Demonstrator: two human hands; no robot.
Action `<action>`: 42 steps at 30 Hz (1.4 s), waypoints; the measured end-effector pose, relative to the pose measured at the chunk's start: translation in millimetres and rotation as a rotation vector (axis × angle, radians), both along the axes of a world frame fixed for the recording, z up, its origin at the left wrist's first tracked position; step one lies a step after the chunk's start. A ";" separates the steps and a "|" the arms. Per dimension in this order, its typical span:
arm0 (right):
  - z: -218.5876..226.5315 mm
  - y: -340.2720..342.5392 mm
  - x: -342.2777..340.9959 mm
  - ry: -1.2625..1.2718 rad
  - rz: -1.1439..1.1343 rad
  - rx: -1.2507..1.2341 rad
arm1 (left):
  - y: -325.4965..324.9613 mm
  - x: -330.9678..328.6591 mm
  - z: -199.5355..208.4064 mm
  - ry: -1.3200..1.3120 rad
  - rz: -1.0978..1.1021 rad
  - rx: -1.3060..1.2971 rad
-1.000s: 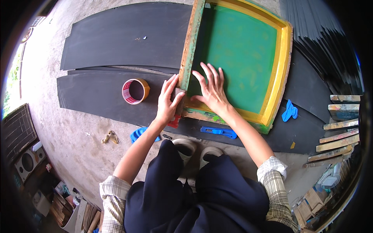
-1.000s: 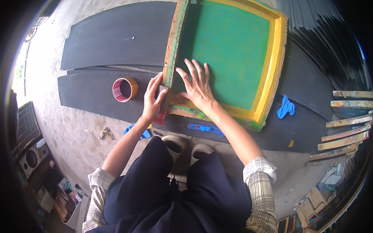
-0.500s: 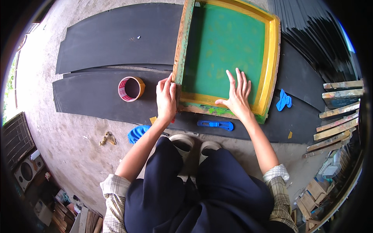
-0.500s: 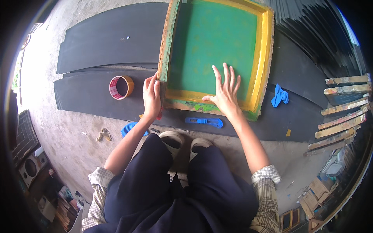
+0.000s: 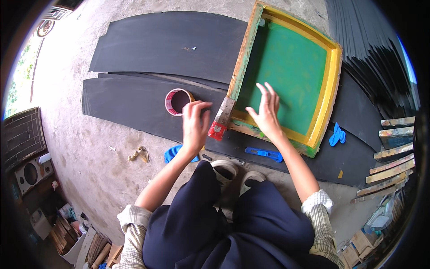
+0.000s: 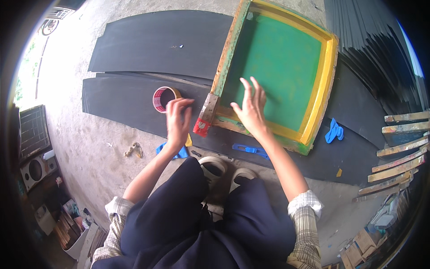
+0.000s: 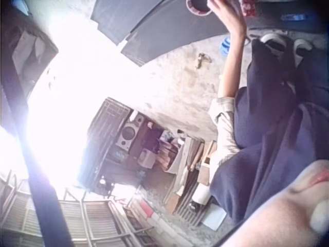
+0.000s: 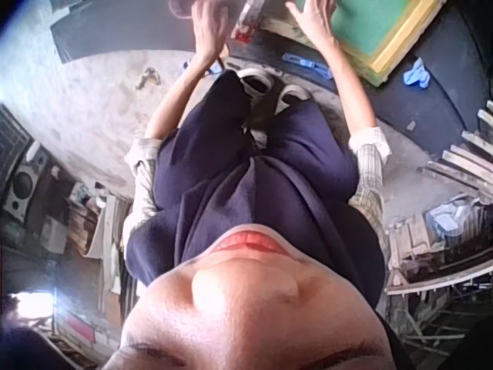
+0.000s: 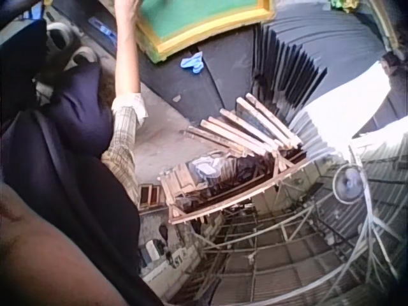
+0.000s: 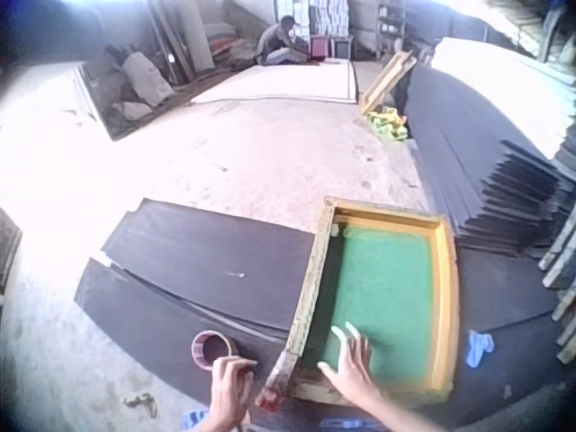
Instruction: The person sits on the floor and applies yellow tape to the edges of a rectangular frame with a green center. They repeatedly tear pieces of tape, align them along the frame's perimeter, and press them down to secure the edges.
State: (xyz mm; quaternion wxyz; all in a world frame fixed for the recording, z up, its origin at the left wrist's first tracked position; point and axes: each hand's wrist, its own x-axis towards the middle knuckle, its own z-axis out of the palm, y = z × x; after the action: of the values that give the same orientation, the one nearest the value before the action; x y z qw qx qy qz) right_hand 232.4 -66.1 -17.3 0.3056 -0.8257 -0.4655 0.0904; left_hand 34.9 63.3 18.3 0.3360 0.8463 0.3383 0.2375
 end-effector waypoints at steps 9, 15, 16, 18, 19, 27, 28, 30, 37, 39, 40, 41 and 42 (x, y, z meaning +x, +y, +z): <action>84.6 -22.3 -25.5 0.051 0.174 0.035 | 52.1 -64.6 -0.7 0.296 -0.012 0.511; 232.3 -70.4 -46.1 0.117 0.088 0.312 | -15.3 -3.0 132.2 -0.271 -0.201 0.358; 262.1 -74.9 -58.3 0.085 0.077 0.410 | -26.5 -0.9 161.5 -0.362 -0.240 0.345; 313.2 -82.2 -83.6 0.020 0.077 0.565 | -45.7 -9.7 218.6 -0.463 -0.345 0.357; 336.3 -94.7 -94.7 -0.058 0.069 0.631 | -60.3 -10.1 242.8 -0.507 -0.394 0.433; 421.4 -174.2 -162.0 -0.430 0.018 0.849 | -133.4 -44.1 346.2 -0.688 -0.558 0.571; 421.1 -177.9 -166.9 -0.427 0.006 0.873 | -137.0 -48.0 348.8 -0.684 -0.568 0.587; 419.7 -183.2 -172.9 -0.446 -0.012 0.892 | -139.5 -54.7 353.0 -0.674 -0.599 0.643; 419.4 -189.5 -166.0 -0.287 0.005 0.800 | -139.0 -61.5 363.5 -0.606 -0.681 0.699; 415.1 -184.9 -157.0 -0.211 0.053 0.760 | -133.1 -58.9 351.8 -0.578 -0.685 0.632; 412.5 -181.5 -154.0 -0.197 0.053 0.748 | -130.0 -56.9 344.3 -0.559 -0.688 0.592; 409.3 -178.3 -148.5 -0.171 0.053 0.718 | -126.3 -53.3 336.3 -0.539 -0.693 0.551; 404.3 -174.9 -142.2 -0.136 0.049 0.692 | -121.3 -50.0 329.5 -0.492 -0.716 0.501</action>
State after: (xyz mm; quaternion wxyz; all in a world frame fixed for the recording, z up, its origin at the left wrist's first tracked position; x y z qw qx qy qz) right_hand 90.2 -241.0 387.0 0.5332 -0.6660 -0.5075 -0.1205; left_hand -15.1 -58.0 347.9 0.2526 0.8829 -0.1299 0.3738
